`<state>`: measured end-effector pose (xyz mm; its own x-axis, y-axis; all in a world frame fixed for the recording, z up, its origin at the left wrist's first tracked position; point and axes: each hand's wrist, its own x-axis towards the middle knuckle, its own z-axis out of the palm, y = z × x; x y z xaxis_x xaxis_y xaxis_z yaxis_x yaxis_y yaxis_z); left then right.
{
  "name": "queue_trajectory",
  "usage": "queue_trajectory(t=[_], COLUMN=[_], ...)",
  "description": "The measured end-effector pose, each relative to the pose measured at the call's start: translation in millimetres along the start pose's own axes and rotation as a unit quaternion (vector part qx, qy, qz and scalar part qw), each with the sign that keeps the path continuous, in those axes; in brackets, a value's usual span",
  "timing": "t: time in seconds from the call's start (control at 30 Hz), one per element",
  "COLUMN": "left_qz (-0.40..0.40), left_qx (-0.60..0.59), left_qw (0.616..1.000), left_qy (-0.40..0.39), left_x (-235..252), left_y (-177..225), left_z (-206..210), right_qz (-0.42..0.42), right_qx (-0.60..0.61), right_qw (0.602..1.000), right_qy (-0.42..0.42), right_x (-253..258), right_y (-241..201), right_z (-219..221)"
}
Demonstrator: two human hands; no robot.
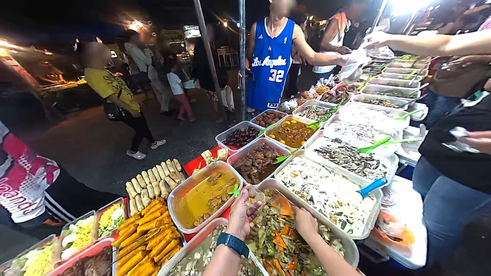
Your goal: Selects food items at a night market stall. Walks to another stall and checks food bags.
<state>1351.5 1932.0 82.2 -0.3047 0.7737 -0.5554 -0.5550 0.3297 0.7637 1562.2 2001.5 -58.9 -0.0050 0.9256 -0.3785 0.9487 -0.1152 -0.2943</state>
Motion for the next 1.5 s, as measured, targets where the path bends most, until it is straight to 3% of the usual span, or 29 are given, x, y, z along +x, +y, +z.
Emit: queue_trajectory(t=[0.1, 0.2, 0.33, 0.43, 0.5, 0.57, 0.63, 0.67, 0.73, 0.83, 0.9, 1.03, 1.1, 1.2, 1.3, 1.5], left_qz=[0.000, 0.000, -0.012, -0.021, -0.017, -0.015, -0.019, -0.020, -0.024, -0.025, -0.025, -0.023, -0.012, 0.000, -0.007, -0.009], left_qx=[0.001, -0.010, -0.030, -0.038, -0.049, -0.075, -0.085, -0.083, -0.075, -0.052, -0.041, -0.012, 0.010, 0.031, 0.048, 0.079], left_qw=[1.000, 0.999, 0.999, 0.999, 0.998, 0.997, 0.996, 0.996, 0.997, 0.998, 0.999, 0.999, 0.999, 0.999, 0.998, 0.996], left_qy=[0.020, 0.034, 0.042, 0.030, 0.020, 0.014, 0.011, 0.008, 0.003, -0.006, -0.020, -0.031, -0.033, -0.030, -0.026, -0.028], left_x=[0, 1, 4, 1, -3, -8, -11, -12, -15, -18, -21, -25, -28, -31, -38, -58], left_y=[6, 10, 6, 3, 1, 0, 1, 1, 0, -2, -2, 0, 2, 10, 12, 12], left_z=[-10, -14, -11, -1, 7, 14, 20, 23, 27, 30, 29, 26, 23, 15, 4, -12], right_qz=[-0.008, -0.057, -0.115, -0.139, -0.168, -0.221, -0.253, -0.251, -0.191, -0.035, 0.043, 0.082, 0.085, 0.075, 0.034, -0.026], right_qx=[0.157, 0.234, 0.227, 0.142, 0.039, -0.032, -0.030, -0.002, 0.073, 0.079, 0.024, -0.045, -0.055, -0.038, -0.065, -0.091], right_qw=[0.987, 0.971, 0.967, 0.979, 0.980, 0.946, 0.898, 0.890, 0.925, 0.987, 0.997, 0.995, 0.995, 0.995, 0.995, 0.995], right_qy=[-0.016, 0.004, 0.002, 0.034, 0.099, 0.235, 0.358, 0.381, 0.321, 0.135, 0.057, 0.025, 0.019, 0.061, 0.062, 0.034], right_x=[4, -10, -59, -98, -120, -132, -136, -137, -142, -146, -145, -138, -141, -146, -113, -4], right_y=[9, 1, -34, -65, -81, -86, -80, -72, -45, 20, 60, 101, 91, 51, 10, -22], right_z=[5, -19, -88, -129, -137, -130, -125, -127, -138, -135, -104, -34, -32, -70, -89, -21])
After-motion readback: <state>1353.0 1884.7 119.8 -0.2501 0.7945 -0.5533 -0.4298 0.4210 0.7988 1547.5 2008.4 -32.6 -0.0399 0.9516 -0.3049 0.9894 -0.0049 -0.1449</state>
